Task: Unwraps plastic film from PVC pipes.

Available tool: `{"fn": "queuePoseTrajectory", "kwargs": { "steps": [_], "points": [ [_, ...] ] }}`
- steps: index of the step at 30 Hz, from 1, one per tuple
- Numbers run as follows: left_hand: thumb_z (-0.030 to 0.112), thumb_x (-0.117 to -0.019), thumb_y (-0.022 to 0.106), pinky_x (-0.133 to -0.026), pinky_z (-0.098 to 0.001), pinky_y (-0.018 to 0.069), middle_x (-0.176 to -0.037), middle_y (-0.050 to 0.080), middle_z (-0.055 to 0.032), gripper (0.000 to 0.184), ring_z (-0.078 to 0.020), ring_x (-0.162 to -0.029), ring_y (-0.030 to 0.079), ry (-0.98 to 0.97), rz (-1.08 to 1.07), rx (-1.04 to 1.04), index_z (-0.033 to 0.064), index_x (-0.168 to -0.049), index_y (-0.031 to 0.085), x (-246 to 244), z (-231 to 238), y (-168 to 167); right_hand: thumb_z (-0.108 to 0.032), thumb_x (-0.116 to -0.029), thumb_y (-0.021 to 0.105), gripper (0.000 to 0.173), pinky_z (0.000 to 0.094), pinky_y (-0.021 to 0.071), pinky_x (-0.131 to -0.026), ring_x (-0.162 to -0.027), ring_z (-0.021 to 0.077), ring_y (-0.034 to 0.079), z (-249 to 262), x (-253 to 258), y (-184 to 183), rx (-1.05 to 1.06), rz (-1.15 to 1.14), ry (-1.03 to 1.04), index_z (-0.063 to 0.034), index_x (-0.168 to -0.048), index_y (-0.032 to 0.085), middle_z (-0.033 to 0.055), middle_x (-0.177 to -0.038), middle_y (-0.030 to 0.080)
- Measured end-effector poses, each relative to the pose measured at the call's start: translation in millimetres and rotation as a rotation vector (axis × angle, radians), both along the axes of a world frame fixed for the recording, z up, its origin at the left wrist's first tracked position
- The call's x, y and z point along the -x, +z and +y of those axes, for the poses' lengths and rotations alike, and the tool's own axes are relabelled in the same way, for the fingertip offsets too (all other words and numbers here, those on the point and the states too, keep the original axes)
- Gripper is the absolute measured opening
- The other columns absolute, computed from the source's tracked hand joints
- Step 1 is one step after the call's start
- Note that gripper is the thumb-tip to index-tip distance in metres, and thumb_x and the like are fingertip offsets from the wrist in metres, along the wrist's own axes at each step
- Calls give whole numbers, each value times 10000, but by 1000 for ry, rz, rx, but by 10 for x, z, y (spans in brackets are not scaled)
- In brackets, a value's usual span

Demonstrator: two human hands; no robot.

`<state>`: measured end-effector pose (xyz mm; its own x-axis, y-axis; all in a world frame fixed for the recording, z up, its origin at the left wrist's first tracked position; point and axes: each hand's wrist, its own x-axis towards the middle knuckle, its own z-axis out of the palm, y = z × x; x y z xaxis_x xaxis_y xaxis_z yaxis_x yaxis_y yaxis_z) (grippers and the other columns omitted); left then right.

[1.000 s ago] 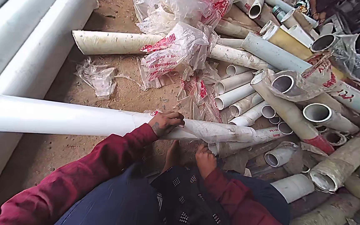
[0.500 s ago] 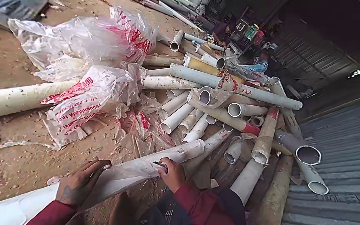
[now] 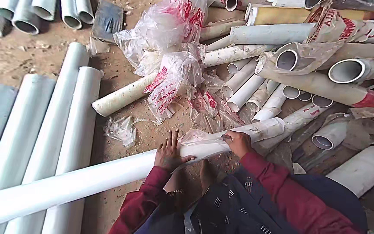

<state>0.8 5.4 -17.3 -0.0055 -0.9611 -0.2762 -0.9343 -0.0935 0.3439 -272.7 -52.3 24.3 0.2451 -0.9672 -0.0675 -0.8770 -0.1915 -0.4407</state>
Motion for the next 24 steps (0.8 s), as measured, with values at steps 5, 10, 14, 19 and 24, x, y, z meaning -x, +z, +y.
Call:
{"fn": "queuePoseTrajectory", "kwargs": {
  "steps": [5, 10, 14, 19, 24],
  "points": [
    [828, -712, 692, -1000, -574, 496, -1648, 282, -273, 1325, -439, -1265, 615, -74, -25, -18, 44, -1644, 169, 15, -44, 15, -285, -1020, 615, 351, 619, 467, -915, -1044, 424, 677, -594, -26, 268, -345, 244, 55, 50, -1072, 706, 262, -1048, 717],
    [863, -665, 661, -1002, -651, 483, -1539, 469, -278, 1294, -474, -1327, 561, -76, 47, 246, 0, -1579, 355, -29, 41, -223, -347, -1015, 651, 375, 562, 464, -952, -1070, 345, 646, -766, -8, 441, -511, 257, 64, 8, -1115, 716, 212, -1107, 698],
    [904, -708, 529, -1078, -696, 402, -1450, 572, -263, 1248, -474, -1350, 543, -108, 107, 423, -50, -1508, 451, -34, 52, -339, -407, -974, 707, 459, 600, 473, -962, -1067, 381, 674, -704, 566, 911, -376, 235, -18, 25, -1127, 726, 223, -1081, 727],
    [588, -820, 692, -1126, -697, 342, -1425, 576, -293, 930, -540, -1353, 501, -213, 273, 610, -113, -1407, 522, -78, 14, -281, -353, -984, 708, 421, 518, 505, -808, -792, 296, 642, 63, 1282, 487, -509, -3, -368, 61, -1061, 690, 187, -890, 687],
    [270, -714, 882, -1068, -668, 436, -1244, 685, -258, 696, -507, -1240, 609, -722, 76, 482, -39, -1296, 658, 450, -519, 544, -250, -1026, 640, 406, 576, 444, -1036, -1187, 417, 612, 269, 1026, 566, -793, 18, -50, 78, -1264, 628, 299, -1237, 644]
  ]
}}
